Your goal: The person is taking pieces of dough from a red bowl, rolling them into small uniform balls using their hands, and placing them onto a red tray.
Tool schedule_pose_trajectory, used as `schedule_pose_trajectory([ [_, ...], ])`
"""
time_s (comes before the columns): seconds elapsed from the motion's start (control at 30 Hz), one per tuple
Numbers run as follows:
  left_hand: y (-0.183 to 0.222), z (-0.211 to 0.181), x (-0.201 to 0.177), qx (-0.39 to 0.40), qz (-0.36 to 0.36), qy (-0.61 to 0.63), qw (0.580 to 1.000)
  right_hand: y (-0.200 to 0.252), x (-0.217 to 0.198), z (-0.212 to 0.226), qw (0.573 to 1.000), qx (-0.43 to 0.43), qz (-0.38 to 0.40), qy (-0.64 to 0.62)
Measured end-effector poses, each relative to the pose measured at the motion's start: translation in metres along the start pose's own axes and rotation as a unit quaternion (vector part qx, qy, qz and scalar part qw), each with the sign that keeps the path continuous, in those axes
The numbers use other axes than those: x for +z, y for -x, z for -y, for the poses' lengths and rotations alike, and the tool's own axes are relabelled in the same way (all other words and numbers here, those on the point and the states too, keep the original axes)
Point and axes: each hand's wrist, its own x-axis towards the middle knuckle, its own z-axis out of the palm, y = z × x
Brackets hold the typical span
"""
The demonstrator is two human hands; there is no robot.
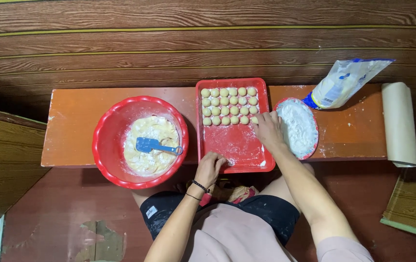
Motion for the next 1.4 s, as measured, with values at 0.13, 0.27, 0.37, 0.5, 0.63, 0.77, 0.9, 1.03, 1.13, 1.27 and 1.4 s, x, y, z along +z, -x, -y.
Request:
schedule_pose_trajectory([
  [0.13, 0.0, 0.003, 0.0, 0.011, -0.017, 0.0, 1.0, -0.001, -0.002, 0.003, 1.0, -0.004, 0.021, 0.01],
  [0.27, 0.001, 0.004, 0.003, 0.013, -0.029, 0.01, 0.999, 0.003, 0.004, 0.0, 1.0, -0.015, 0.012, 0.019],
  [0.37, 0.003, 0.003, 0.002, 0.019, -0.027, 0.005, 0.999, 0.004, 0.001, 0.001, 1.0, -0.007, 0.018, 0.009],
  [0.5, 0.001, 0.004, 0.002, 0.01, -0.017, 0.008, 1.0, 0.003, 0.005, -0.001, 1.0, -0.008, 0.019, 0.01],
  [0.63, -0.002, 0.005, 0.002, 0.004, -0.011, 0.009, 1.0, 0.002, -0.002, 0.003, 1.0, 0.0, 0.023, 0.011],
  [0.77, -0.002, 0.01, 0.0, -0.02, -0.015, 0.033, 0.999, 0.005, -0.023, 0.01, 0.999, 0.028, -0.004, -0.026],
  [0.9, -0.012, 0.008, 0.005, -0.149, -0.007, 0.136, 0.979, 0.016, -0.063, 0.068, 0.988, 0.036, -0.02, -0.147],
  [1.03, -0.031, 0.014, 0.026, -0.154, -0.069, 0.338, 0.926, 0.018, -0.112, 0.148, 0.936, -0.03, -0.036, -0.348],
  [1.13, -0.017, -0.037, -0.009, -0.19, -0.094, 0.477, 0.853, 0.015, -0.149, 0.184, 0.924, -0.058, -0.058, -0.374],
  [1.27, -0.021, -0.168, -0.068, -0.29, -0.074, 0.722, 0.624, 0.009, -0.121, 0.161, 0.957, -0.09, -0.029, -0.275],
  [1.4, -0.006, -0.153, -0.058, -0.097, 0.003, 0.631, 0.77, -0.004, -0.132, 0.142, 0.854, 0.191, 0.114, -0.471],
])
